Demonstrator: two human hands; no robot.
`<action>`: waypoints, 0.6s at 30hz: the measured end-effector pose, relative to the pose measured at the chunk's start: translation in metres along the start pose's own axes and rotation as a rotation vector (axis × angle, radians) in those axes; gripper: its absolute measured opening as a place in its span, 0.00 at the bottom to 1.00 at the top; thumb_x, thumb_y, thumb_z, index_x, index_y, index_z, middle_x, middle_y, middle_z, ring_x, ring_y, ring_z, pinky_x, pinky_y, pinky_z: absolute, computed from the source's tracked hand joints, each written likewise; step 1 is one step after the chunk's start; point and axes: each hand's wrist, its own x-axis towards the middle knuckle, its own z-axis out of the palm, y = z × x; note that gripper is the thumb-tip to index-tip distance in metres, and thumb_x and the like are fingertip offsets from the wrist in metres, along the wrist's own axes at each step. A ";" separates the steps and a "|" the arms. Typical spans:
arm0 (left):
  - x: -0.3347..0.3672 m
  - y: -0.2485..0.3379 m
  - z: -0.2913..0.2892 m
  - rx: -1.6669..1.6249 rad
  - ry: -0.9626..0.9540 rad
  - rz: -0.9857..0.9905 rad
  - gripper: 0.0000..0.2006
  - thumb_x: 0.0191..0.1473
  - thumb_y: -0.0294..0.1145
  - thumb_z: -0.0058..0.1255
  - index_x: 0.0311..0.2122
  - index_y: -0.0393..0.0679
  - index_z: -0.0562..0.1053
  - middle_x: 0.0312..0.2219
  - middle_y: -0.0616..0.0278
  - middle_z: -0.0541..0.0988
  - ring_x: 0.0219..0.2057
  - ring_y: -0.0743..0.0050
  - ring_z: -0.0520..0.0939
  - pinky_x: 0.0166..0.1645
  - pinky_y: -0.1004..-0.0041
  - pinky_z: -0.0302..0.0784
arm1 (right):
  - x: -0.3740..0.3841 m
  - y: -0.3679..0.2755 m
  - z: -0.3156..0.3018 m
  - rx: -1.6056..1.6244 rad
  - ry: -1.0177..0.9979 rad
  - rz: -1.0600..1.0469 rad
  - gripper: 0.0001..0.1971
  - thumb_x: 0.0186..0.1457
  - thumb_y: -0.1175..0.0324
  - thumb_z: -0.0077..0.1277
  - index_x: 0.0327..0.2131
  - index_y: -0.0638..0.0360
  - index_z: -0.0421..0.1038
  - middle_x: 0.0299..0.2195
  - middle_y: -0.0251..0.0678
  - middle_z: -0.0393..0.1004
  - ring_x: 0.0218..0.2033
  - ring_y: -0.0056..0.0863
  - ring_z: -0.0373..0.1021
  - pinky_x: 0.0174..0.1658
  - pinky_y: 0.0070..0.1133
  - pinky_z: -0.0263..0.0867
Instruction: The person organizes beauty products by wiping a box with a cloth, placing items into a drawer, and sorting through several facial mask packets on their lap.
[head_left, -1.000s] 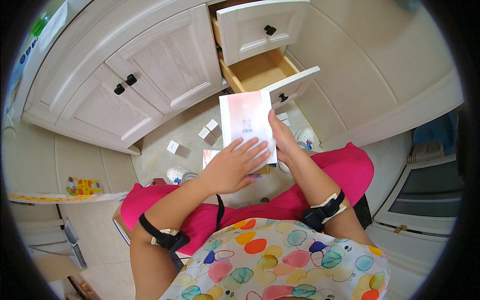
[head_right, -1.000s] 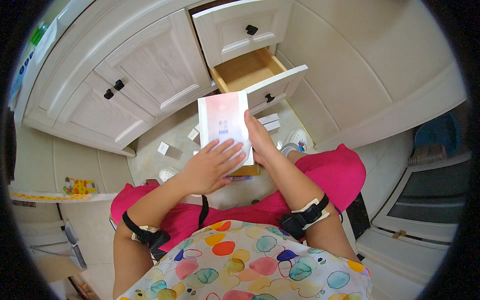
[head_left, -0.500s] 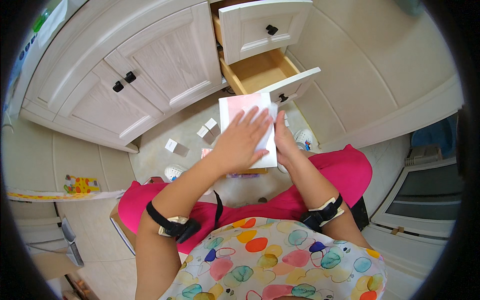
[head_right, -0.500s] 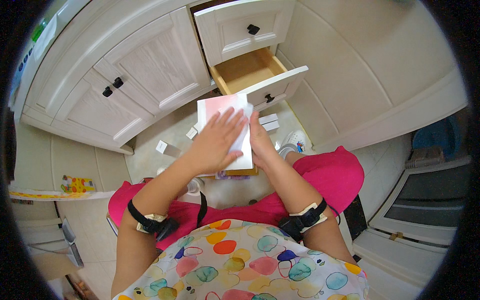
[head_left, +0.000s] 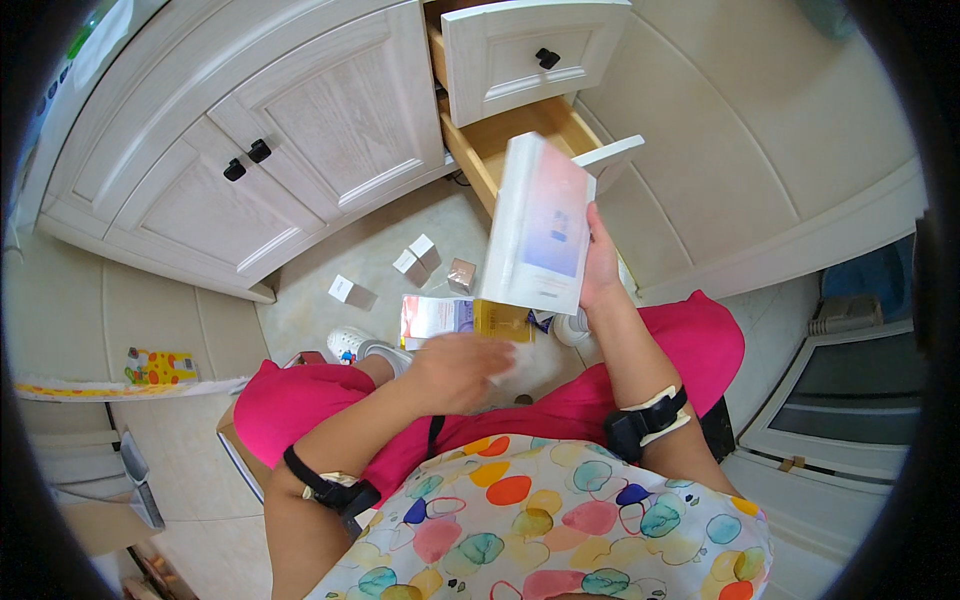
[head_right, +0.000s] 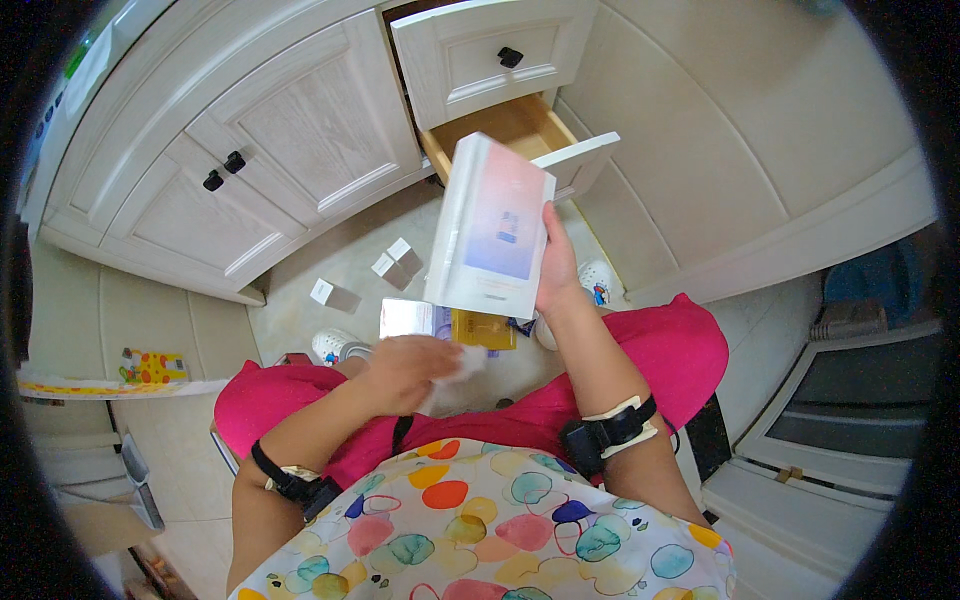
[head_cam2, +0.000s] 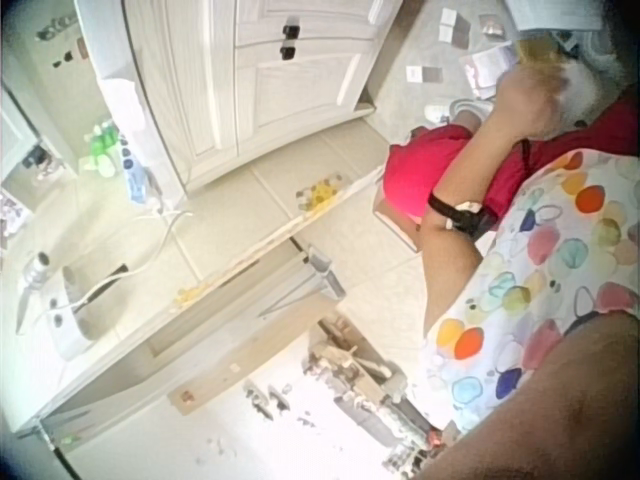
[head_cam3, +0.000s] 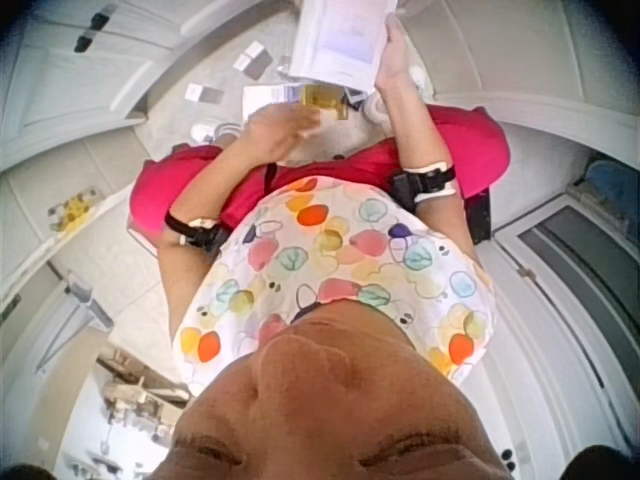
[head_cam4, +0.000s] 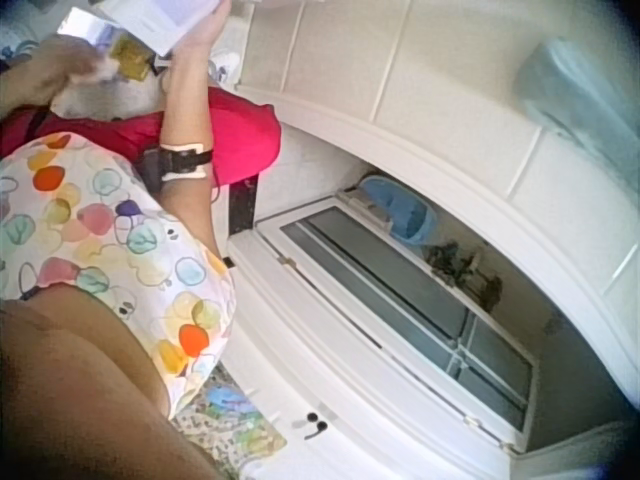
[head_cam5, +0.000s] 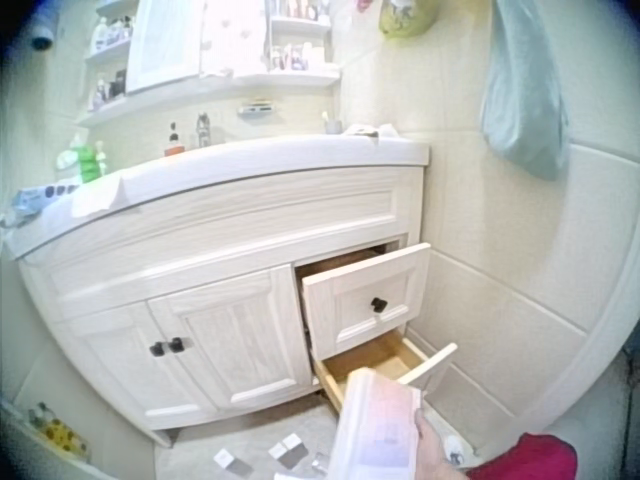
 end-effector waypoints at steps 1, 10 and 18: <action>-0.003 -0.001 -0.008 -0.074 0.227 -0.100 0.15 0.43 0.21 0.40 0.38 0.37 0.74 0.38 0.52 0.76 0.39 0.61 0.77 0.45 0.71 0.71 | -0.001 -0.003 0.001 0.005 0.021 0.013 0.29 0.57 0.43 0.30 0.51 0.57 0.61 0.46 0.40 0.68 0.47 0.36 0.66 0.49 0.30 0.63; 0.108 -0.009 -0.045 -0.827 0.687 -0.420 0.22 0.57 0.30 0.36 0.57 0.39 0.58 0.45 0.63 0.69 0.40 0.83 0.68 0.47 0.80 0.63 | 0.010 0.037 0.005 0.262 -0.568 0.211 0.28 0.58 0.41 0.26 0.50 0.50 0.62 0.40 0.30 0.71 0.37 0.26 0.70 0.40 0.24 0.68; 0.123 0.013 -0.014 -0.146 0.346 -0.108 0.34 0.55 0.51 0.31 0.60 0.37 0.47 0.60 0.48 0.47 0.62 0.53 0.43 0.62 0.62 0.38 | 0.000 0.035 0.029 -0.003 -0.330 -0.042 0.33 0.55 0.41 0.33 0.55 0.56 0.52 0.43 0.42 0.65 0.38 0.35 0.65 0.42 0.31 0.63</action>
